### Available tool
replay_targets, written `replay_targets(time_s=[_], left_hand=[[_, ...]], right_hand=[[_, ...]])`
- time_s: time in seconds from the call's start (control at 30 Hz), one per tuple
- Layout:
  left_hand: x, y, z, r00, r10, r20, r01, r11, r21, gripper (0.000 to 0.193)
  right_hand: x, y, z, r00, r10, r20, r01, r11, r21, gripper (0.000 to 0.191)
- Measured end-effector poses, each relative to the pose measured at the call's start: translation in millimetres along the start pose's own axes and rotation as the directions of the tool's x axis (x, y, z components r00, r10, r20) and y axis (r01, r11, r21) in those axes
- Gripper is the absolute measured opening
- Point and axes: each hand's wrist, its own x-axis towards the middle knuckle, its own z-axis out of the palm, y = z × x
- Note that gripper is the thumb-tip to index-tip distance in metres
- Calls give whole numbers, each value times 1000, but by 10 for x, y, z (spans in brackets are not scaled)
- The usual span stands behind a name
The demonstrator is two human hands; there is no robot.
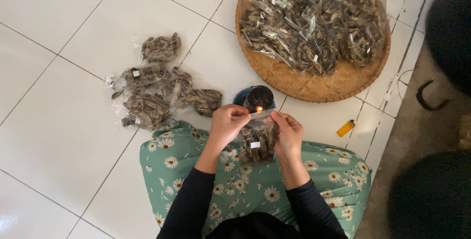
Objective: The person sits on the floor and heat-seals clear plastic bags filled with dried seahorses, pressing each bag's open edge against a candle flame to melt it closed, then places the sealed bag on a woven tray with other finished bags.
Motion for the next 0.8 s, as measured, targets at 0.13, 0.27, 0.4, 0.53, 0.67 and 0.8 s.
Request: replay_targets(time_s=[0.13, 0.27, 0.4, 0.53, 0.67, 0.8], left_hand=[[-10, 4, -5, 1000, 10, -6, -9, 998, 58, 20], [-14, -3, 0, 1000, 9, -10, -9, 1000, 21, 19], [-18, -22, -17, 1000, 25, -12, -24, 998, 58, 20], [-25, -37, -32, 1000, 20, -19, -19, 999, 45, 22], [-28, -49, -51, 1000, 20, -19, -19, 997, 79, 22], [-31, -63, -48, 1000, 18, -17, -17, 996, 90, 23]], right_hand=[[0, -10, -4, 1000, -1, -17, 1, 1000, 3, 8], [-7, -12, -10, 1000, -11, -3, 11, 1000, 6, 9], [-9, 0, -3, 1000, -12, 12, 12, 1000, 17, 9], [-17, 1, -2, 1000, -23, 15, 23, 1000, 10, 9], [-9, -12, -18, 999, -34, 25, 34, 999, 17, 9], [12, -17, -33, 999, -38, 14, 38, 999, 4, 9]])
